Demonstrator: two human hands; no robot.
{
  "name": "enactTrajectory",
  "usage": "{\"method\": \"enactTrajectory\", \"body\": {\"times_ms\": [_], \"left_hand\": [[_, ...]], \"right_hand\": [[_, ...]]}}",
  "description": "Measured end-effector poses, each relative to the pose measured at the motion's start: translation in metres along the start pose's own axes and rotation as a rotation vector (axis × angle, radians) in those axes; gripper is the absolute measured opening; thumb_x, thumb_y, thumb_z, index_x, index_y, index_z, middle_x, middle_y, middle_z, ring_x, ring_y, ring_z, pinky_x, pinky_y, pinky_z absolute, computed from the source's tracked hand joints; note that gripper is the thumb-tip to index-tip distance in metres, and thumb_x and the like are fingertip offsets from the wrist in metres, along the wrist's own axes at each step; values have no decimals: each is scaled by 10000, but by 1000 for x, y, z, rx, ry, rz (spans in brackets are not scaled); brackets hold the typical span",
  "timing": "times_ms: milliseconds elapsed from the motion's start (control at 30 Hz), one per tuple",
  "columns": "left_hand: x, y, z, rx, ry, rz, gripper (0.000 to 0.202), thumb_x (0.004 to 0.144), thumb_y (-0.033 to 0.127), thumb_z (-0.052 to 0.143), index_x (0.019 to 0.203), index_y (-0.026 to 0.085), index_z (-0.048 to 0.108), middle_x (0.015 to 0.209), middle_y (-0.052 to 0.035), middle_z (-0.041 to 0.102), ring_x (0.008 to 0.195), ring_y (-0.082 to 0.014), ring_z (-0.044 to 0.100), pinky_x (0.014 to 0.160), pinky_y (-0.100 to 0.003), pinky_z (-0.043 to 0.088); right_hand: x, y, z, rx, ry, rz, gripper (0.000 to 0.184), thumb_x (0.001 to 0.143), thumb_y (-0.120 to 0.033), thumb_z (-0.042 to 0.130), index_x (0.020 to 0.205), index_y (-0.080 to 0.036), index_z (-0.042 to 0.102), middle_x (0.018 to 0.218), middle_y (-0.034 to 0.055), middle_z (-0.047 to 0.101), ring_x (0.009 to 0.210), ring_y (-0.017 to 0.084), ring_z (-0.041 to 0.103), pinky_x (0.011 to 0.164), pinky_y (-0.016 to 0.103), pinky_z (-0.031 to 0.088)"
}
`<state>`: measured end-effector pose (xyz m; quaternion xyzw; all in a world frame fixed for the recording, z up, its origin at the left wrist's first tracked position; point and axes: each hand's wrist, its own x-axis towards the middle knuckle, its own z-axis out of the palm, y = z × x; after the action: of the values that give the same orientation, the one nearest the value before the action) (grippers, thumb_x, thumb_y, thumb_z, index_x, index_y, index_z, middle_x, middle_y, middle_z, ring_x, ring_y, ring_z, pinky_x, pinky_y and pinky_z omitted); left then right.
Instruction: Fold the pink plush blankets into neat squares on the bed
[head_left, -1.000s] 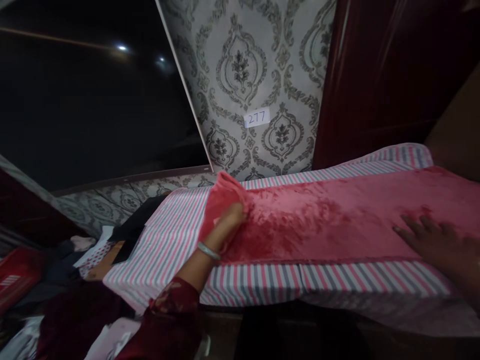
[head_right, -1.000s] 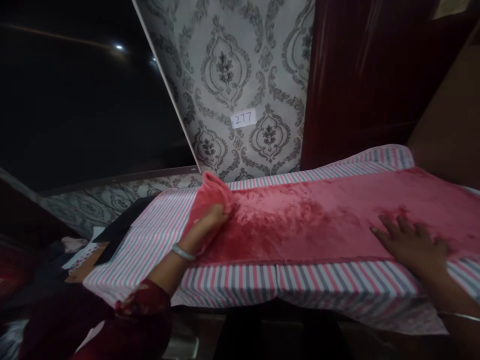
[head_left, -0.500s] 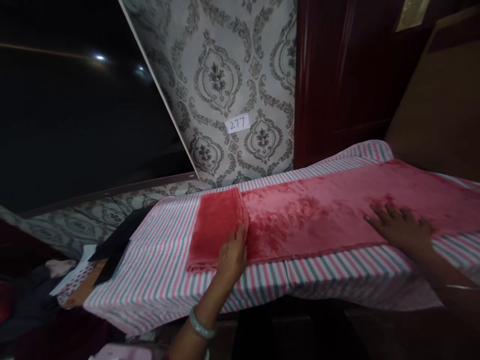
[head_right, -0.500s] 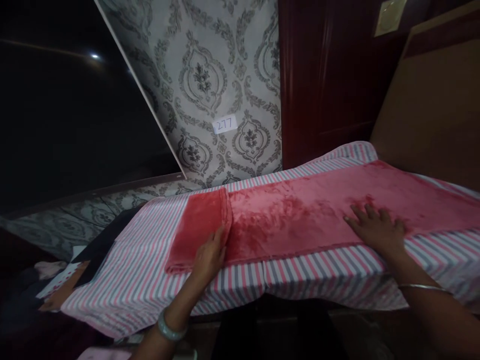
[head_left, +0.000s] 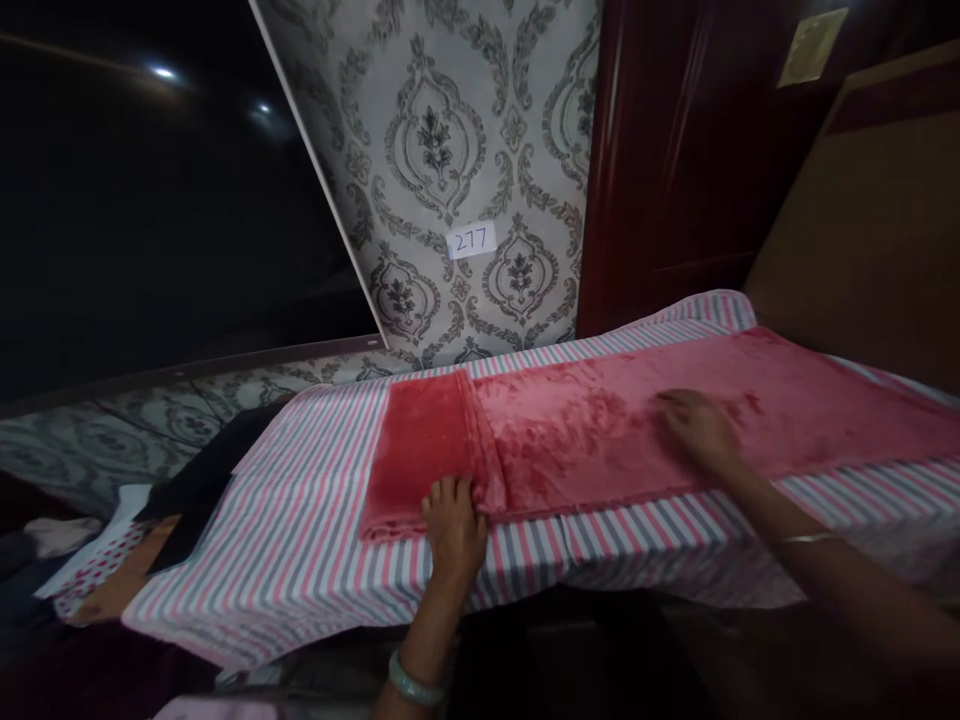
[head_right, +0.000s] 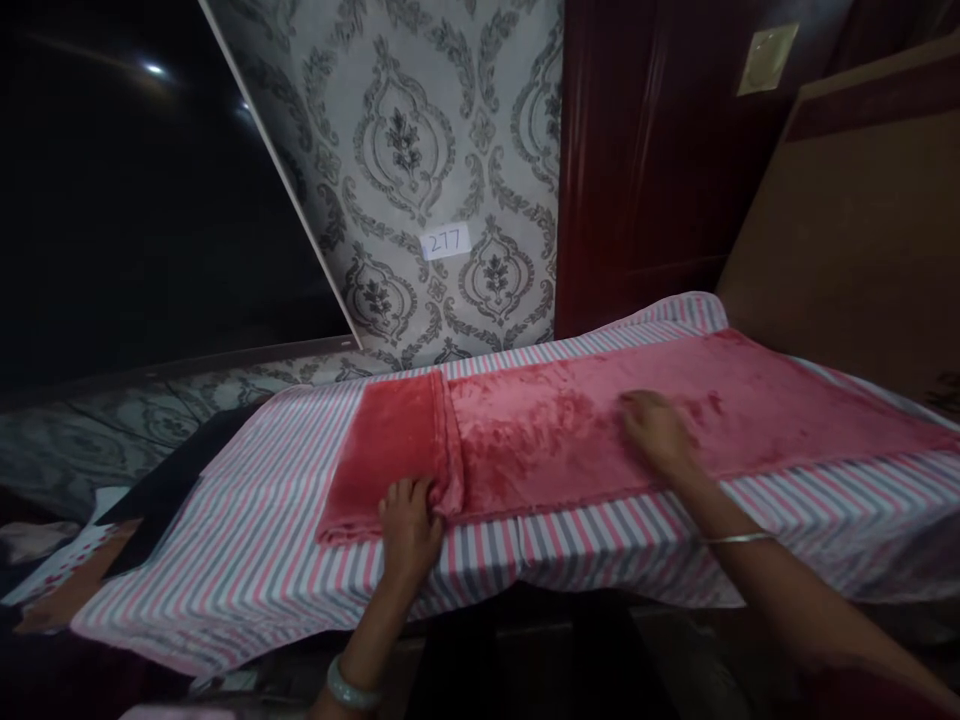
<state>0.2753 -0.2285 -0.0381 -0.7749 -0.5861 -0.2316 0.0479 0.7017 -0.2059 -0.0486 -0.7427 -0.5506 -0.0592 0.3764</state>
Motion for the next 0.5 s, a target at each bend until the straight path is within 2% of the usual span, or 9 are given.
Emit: {"method": "enactTrajectory", "body": {"times_ms": [67, 133, 200, 267, 367, 433, 500], "left_hand": [[-1, 0, 1, 8, -1, 8, 443, 775, 117, 612, 1210, 195, 645, 1144, -99, 603, 1064, -271, 502, 891, -416, 392], [-3, -1, 3, 6, 3, 33, 439, 784, 119, 608, 1213, 203, 648, 1149, -97, 610, 1068, -271, 503, 894, -415, 388], [-5, -3, 5, 1, 14, 81, 433, 796, 111, 596, 1214, 210, 655, 1160, -97, 627, 1069, -271, 509, 897, -416, 390], [-7, -7, 8, 3, 45, 135, 432, 800, 96, 587, 1207, 215, 665, 1159, -94, 647, 1051, -269, 519, 883, -413, 401], [-8, -12, 17, 20, 108, 195, 468, 783, 68, 590, 1218, 221, 667, 1159, -85, 662, 1025, -262, 528, 861, -407, 418], [-9, -15, 25, 16, 154, 203, 492, 764, 51, 590, 1215, 229, 670, 1151, -78, 666, 1011, -257, 531, 849, -402, 421], [-9, -17, 32, -2, 195, 192, 502, 752, 33, 583, 1198, 241, 678, 1140, -69, 673, 1002, -254, 533, 842, -399, 421]], "right_hand": [[4, -61, 29, 217, -127, -74, 309, 836, -228, 521, 1044, -172, 743, 1075, 144, 739, 959, 245, 690, 889, 394, 546], [6, -125, 63, 338, -273, -141, 287, 831, -212, 540, 1030, -185, 745, 1059, 103, 752, 966, 222, 695, 889, 347, 547], [8, -181, 94, 363, -440, -84, 328, 871, -196, 521, 1131, -169, 721, 1070, 89, 754, 954, 194, 702, 874, 299, 542], [13, -223, 119, 357, -485, -73, 339, 900, -205, 516, 1179, -158, 703, 1016, 81, 761, 893, 187, 710, 815, 280, 545], [25, -257, 145, 308, -495, -67, 280, 886, -242, 590, 1112, -140, 719, 1003, 114, 759, 909, 231, 711, 804, 308, 542], [32, -266, 156, 269, -492, -74, 288, 876, -294, 635, 1104, -136, 714, 1017, 140, 753, 919, 261, 707, 799, 336, 542], [35, -272, 164, 249, -473, -123, 350, 880, -331, 649, 1176, -148, 684, 1061, 142, 744, 938, 262, 699, 802, 339, 538]]}}
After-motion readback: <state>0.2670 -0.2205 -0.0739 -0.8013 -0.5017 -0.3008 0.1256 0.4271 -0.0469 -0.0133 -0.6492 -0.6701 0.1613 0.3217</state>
